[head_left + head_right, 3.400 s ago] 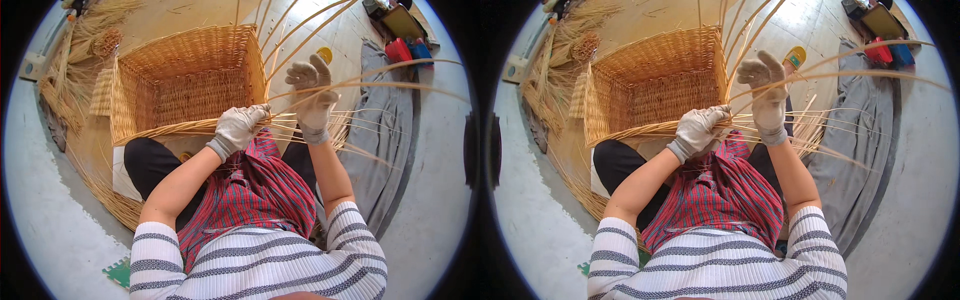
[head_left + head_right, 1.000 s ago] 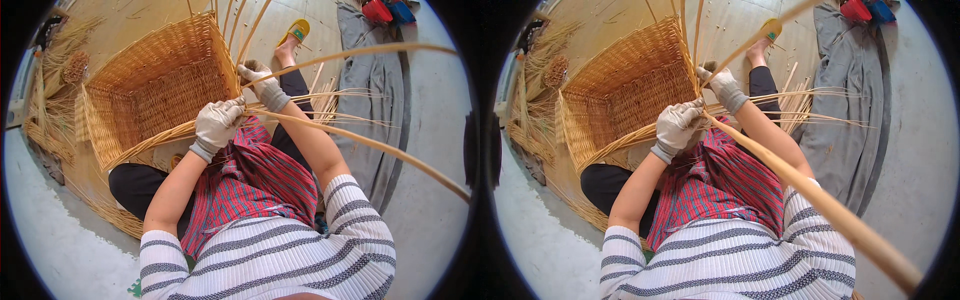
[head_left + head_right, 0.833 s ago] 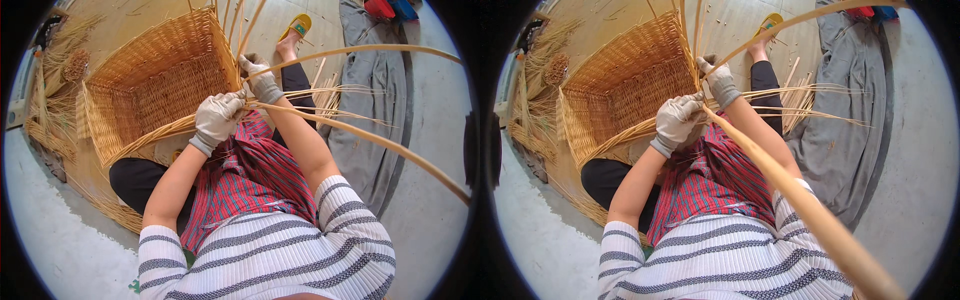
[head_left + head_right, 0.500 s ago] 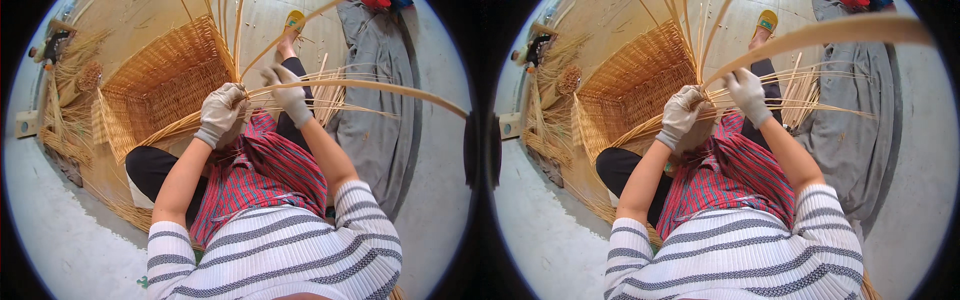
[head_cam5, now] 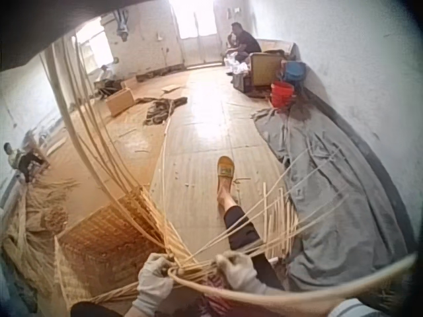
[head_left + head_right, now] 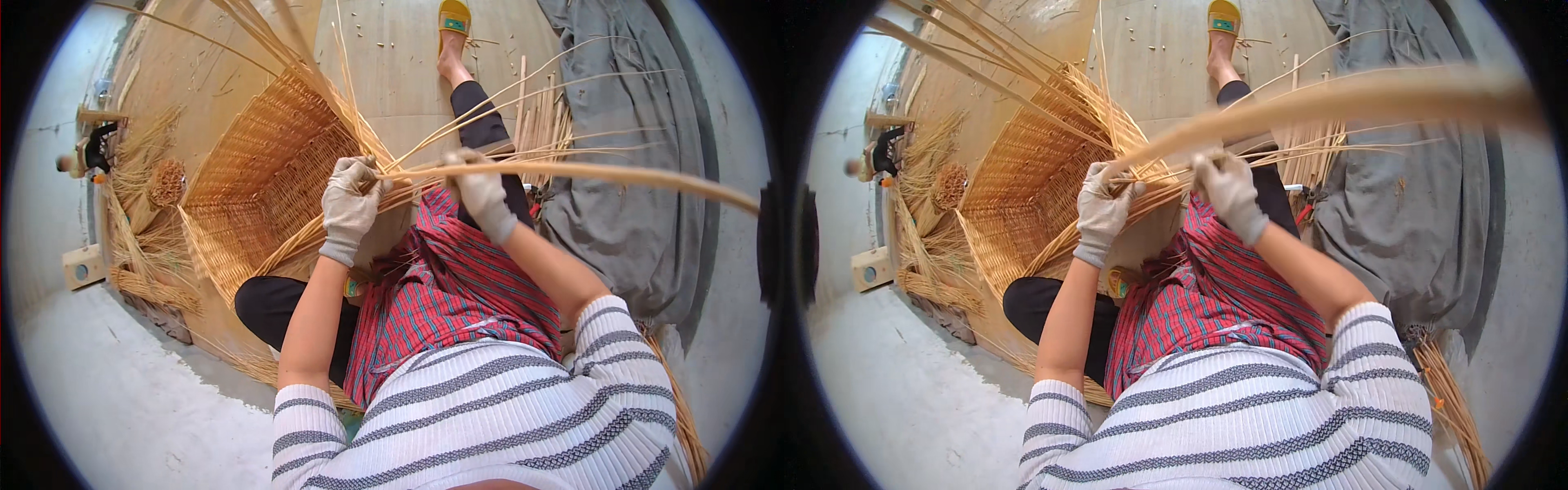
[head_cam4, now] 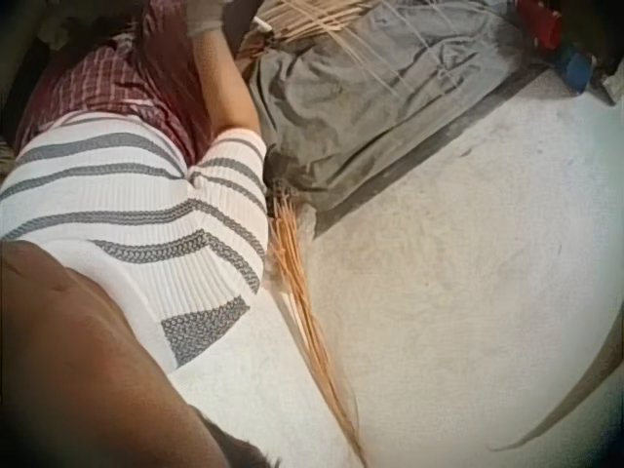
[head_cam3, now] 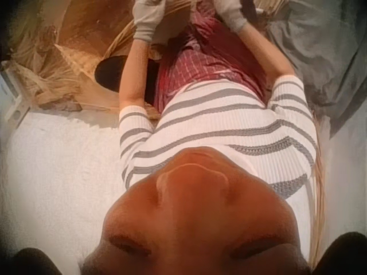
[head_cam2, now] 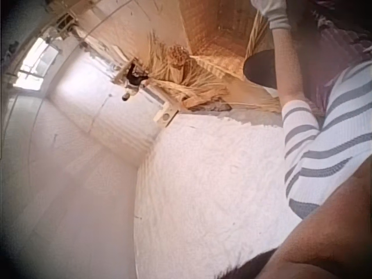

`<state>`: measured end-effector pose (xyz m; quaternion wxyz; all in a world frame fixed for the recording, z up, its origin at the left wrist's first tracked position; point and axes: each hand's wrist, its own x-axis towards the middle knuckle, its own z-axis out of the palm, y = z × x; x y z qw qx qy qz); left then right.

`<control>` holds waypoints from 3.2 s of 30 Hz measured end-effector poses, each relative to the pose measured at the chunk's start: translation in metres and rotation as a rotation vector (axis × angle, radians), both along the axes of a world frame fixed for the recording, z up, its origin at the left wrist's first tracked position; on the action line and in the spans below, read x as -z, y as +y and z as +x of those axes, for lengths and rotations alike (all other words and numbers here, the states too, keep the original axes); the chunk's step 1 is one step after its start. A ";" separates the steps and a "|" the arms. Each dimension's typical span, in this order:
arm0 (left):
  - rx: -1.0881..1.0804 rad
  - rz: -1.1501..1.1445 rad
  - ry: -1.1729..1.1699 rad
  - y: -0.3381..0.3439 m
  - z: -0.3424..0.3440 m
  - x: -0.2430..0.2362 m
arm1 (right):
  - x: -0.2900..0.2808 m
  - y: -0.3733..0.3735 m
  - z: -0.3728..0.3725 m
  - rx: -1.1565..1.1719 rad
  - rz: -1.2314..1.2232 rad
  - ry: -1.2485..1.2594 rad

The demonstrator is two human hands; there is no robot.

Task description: Weaving a rectangular wicker basket by hand.

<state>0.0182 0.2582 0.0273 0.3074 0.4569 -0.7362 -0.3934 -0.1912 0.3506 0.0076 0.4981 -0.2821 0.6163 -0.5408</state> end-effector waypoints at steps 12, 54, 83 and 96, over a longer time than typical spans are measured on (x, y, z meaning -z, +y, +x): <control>0.012 -0.062 -0.115 -0.001 -0.001 -0.005 | -0.063 -0.150 0.020 -0.623 -0.381 0.796; 0.036 -0.129 -0.030 0.022 0.026 -0.010 | -0.020 -0.107 0.028 -0.639 -0.192 0.807; -0.145 -0.696 -0.248 0.028 0.008 0.024 | 0.033 -0.113 0.012 -0.523 -0.138 0.666; -0.182 -0.488 -0.229 0.051 0.004 0.015 | 0.051 -0.106 0.006 -0.616 -0.117 0.551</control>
